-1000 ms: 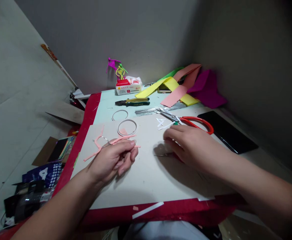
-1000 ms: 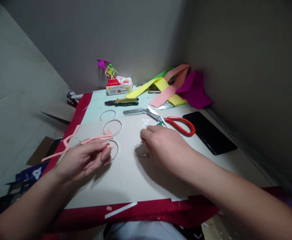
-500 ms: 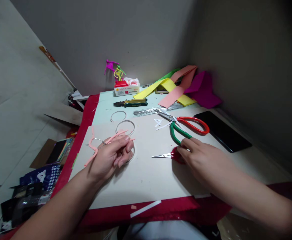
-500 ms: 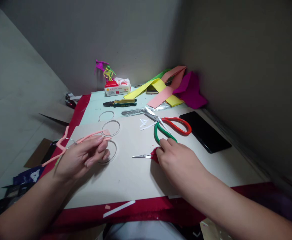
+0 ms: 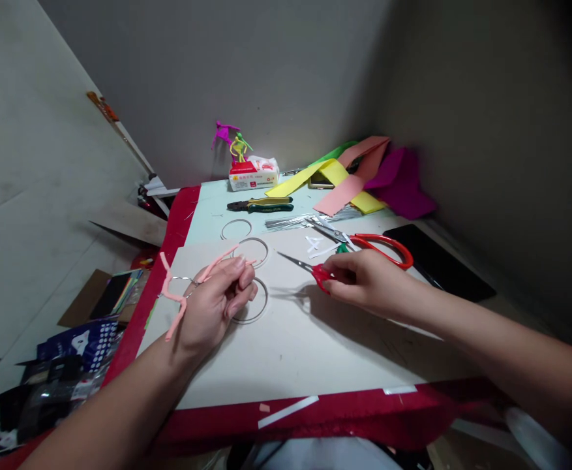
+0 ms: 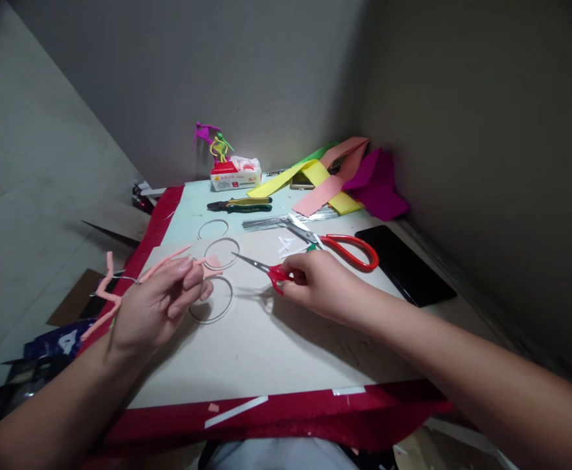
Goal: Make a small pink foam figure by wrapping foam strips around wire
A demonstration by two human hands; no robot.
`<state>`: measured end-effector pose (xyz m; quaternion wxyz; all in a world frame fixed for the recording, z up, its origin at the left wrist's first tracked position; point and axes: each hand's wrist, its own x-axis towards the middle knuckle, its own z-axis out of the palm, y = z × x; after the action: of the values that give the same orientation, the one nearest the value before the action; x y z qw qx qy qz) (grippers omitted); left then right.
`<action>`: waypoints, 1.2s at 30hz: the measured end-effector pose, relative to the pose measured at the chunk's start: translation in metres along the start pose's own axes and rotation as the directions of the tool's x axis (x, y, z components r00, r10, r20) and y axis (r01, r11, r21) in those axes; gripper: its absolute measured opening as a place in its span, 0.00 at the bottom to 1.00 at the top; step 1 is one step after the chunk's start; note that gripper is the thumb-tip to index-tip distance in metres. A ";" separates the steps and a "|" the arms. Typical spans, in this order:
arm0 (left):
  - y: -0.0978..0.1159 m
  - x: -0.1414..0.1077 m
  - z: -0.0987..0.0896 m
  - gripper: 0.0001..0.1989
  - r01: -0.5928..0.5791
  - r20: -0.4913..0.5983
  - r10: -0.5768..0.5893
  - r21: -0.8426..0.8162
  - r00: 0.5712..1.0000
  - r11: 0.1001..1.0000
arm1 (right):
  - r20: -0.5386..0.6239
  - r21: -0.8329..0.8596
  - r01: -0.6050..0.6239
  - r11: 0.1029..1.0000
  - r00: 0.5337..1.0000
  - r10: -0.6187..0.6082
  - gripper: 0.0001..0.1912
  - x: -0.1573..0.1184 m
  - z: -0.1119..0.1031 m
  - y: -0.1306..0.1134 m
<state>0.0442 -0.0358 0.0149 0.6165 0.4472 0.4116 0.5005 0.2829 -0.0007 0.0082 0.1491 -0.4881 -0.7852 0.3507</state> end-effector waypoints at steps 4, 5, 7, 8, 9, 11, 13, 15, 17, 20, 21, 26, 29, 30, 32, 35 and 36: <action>-0.003 0.000 0.001 0.19 -0.034 -0.036 0.034 0.012 0.999 0.999 | 0.214 0.595 -0.128 0.794 0.977 -0.002 0.16 0.011 0.016 -0.014; -0.005 0.001 0.002 0.19 -0.041 -0.046 0.041 0.007 0.998 0.999 | 0.265 0.631 -0.164 0.758 0.964 -0.011 0.17 0.011 0.023 -0.018; -0.012 0.002 0.003 0.19 -0.036 -0.060 0.036 0.001 0.998 0.999 | 0.353 0.638 -0.190 0.746 0.933 -0.064 0.19 0.007 0.034 -0.024; -0.016 0.002 0.004 0.19 -0.028 -0.057 0.028 -0.003 0.998 1.000 | 0.389 0.630 -0.190 0.753 0.917 -0.094 0.20 0.005 0.038 -0.026; -0.020 0.003 0.004 0.19 -0.016 -0.047 0.016 -0.002 0.999 1.000 | 0.423 0.623 -0.195 0.757 0.899 -0.116 0.20 0.002 0.041 -0.028; -0.028 0.003 0.005 0.19 0.021 -0.015 -0.020 0.008 1.000 1.000 | 0.467 0.590 -0.206 0.780 0.876 -0.122 0.18 -0.004 0.042 -0.030; -0.033 0.002 0.006 0.19 0.052 0.012 -0.052 0.029 0.999 0.998 | 0.479 0.549 -0.219 0.807 0.873 -0.089 0.15 -0.007 0.039 -0.030; -0.036 0.000 0.006 0.20 0.062 0.024 -0.063 0.050 0.998 0.997 | 0.463 0.514 -0.215 0.830 0.884 -0.058 0.12 -0.008 0.037 -0.029; -0.037 -0.003 0.007 0.20 0.069 0.028 -0.070 0.048 0.997 0.996 | 0.444 0.499 -0.191 0.845 0.894 -0.060 0.11 -0.007 0.036 -0.027; -0.038 -0.004 0.009 0.19 0.107 0.031 -0.107 0.012 0.994 0.994 | 0.432 0.483 -0.169 0.859 0.899 -0.066 0.10 -0.006 0.038 -0.024; -0.038 -0.005 0.009 0.19 0.119 0.033 -0.119 0.000 0.992 0.993 | 0.432 0.483 -0.171 0.859 0.900 -0.064 0.10 -0.006 0.039 -0.024; -0.039 -0.006 0.008 0.19 0.126 0.043 -0.126 -0.012 0.991 0.992 | 0.411 0.508 -0.171 0.844 0.910 -0.063 0.12 -0.009 0.040 -0.025; -0.040 -0.007 0.007 0.19 0.113 0.040 -0.113 -0.003 0.993 0.994 | 0.415 0.525 -0.187 0.830 0.908 -0.059 0.12 -0.009 0.040 -0.025; -0.040 -0.008 0.006 0.19 0.112 0.039 -0.112 -0.002 0.993 0.994 | 0.421 0.535 -0.188 0.824 0.905 -0.067 0.13 -0.008 0.040 -0.024; -0.040 -0.008 0.006 0.19 0.118 0.039 -0.118 -0.005 0.992 0.993 | 0.427 0.551 -0.180 0.814 0.900 -0.090 0.15 -0.008 0.041 -0.023; -0.039 -0.009 0.007 0.19 0.130 0.037 -0.130 -0.006 0.991 0.991 | 0.424 0.548 -0.179 0.817 0.902 -0.087 0.16 -0.009 0.042 -0.022; -0.039 -0.009 0.007 0.19 0.131 0.036 -0.131 -0.007 0.991 0.991 | 0.419 0.544 -0.180 0.820 0.905 -0.079 0.16 -0.010 0.042 -0.022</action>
<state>0.0596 -0.0495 -0.0206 0.6573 0.4251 0.4268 0.4529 0.2491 -0.0327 -0.0053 0.1047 -0.3543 -0.6436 0.6703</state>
